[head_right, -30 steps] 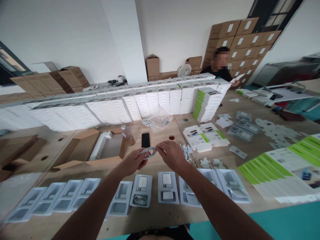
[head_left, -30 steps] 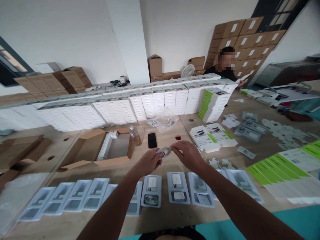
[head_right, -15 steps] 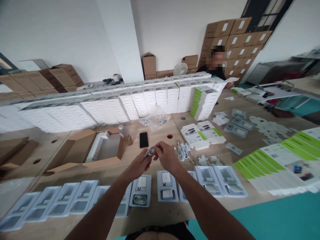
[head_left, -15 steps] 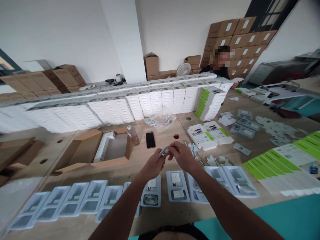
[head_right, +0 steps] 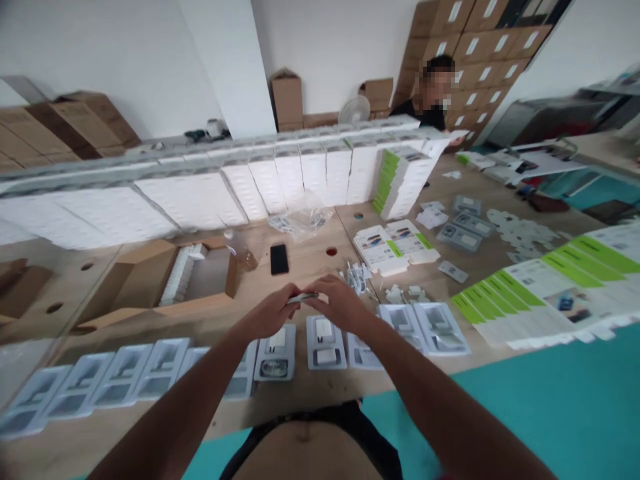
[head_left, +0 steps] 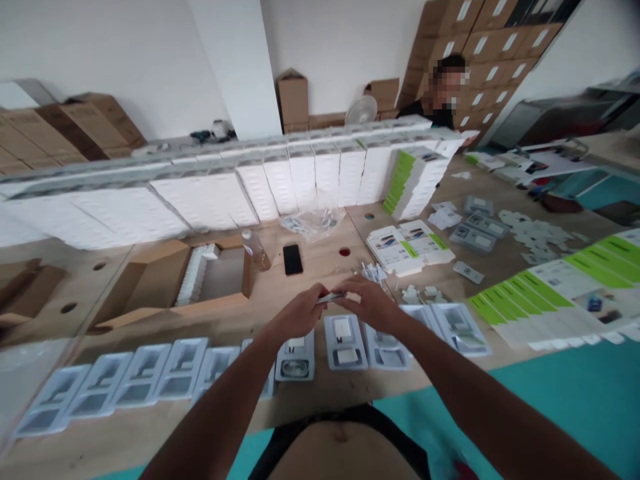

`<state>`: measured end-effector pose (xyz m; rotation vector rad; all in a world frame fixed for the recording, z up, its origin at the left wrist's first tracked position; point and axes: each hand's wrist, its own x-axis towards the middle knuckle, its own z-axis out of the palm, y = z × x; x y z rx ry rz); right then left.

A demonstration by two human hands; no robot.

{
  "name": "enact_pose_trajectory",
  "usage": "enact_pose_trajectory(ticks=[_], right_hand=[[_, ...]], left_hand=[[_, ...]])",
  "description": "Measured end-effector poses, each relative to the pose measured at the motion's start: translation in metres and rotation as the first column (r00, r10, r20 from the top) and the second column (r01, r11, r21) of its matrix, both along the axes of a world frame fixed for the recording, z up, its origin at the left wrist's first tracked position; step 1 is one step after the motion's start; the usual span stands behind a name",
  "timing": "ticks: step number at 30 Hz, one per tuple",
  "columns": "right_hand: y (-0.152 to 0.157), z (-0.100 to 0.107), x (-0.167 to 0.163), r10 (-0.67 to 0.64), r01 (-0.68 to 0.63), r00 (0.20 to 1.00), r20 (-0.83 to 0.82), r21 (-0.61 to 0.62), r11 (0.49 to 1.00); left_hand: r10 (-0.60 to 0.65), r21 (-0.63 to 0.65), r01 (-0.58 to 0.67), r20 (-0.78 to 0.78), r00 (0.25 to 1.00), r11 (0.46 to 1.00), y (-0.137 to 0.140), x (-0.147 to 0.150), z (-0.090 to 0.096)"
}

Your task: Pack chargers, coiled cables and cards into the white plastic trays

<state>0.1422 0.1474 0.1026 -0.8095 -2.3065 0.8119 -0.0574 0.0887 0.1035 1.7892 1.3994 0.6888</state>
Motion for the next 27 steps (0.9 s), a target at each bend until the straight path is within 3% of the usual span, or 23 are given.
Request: enact_pose_trajectory(ticks=[3, 6, 8, 10, 12, 14, 16, 20, 24, 27], right_hand=[[-0.005, -0.014, 0.023, 0.013, -0.007, 0.996, 0.083, -0.067, 0.998], [-0.018, -0.049, 0.052, -0.105, 0.128, 0.987, 0.121, -0.202, 0.971], [-0.030, -0.077, 0.073, -0.252, 0.278, 0.960, 0.120, -0.336, 0.900], [-0.044, -0.105, 0.089, -0.382, 0.389, 0.917, 0.111, -0.447, 0.805], [-0.057, -0.127, 0.096, -0.438, 0.433, 0.892, 0.109, -0.486, 0.760], [-0.069, -0.144, 0.092, -0.442, 0.447, 0.888, 0.125, -0.454, 0.771], [-0.078, -0.157, 0.080, -0.384, 0.413, 0.911, 0.151, -0.370, 0.832], [-0.086, -0.177, 0.056, -0.187, 0.214, 0.959, 0.214, -0.113, 0.970], [-0.088, -0.191, 0.049, -0.088, 0.062, 0.949, 0.304, 0.097, 0.993], [-0.090, -0.193, 0.048, -0.038, -0.026, 0.930, 0.364, 0.171, 0.985]], left_hand=[[-0.086, -0.010, 0.086, -0.017, 0.996, 0.996, -0.004, 0.009, -0.018], [-0.072, -0.075, 0.071, -0.013, 0.997, 0.995, -0.014, 0.019, -0.062], [-0.076, -0.070, 0.068, -0.114, 0.991, 0.995, -0.025, 0.026, -0.098], [-0.160, -0.045, 0.154, -0.235, 0.959, 0.987, -0.038, 0.034, -0.130], [-0.258, -0.032, 0.264, -0.351, 0.900, 0.964, -0.050, 0.042, -0.152], [-0.292, -0.019, 0.320, -0.464, 0.836, 0.947, -0.061, 0.049, -0.166], [-0.283, -0.016, 0.326, -0.534, 0.796, 0.945, -0.069, 0.052, -0.173], [-0.291, -0.021, 0.323, -0.496, 0.818, 0.946, -0.075, 0.048, -0.180], [-0.222, 0.009, 0.242, -0.365, 0.904, 0.970, -0.076, 0.035, -0.181], [-0.120, 0.070, 0.156, -0.365, 0.923, 0.985, -0.080, 0.029, -0.181]])
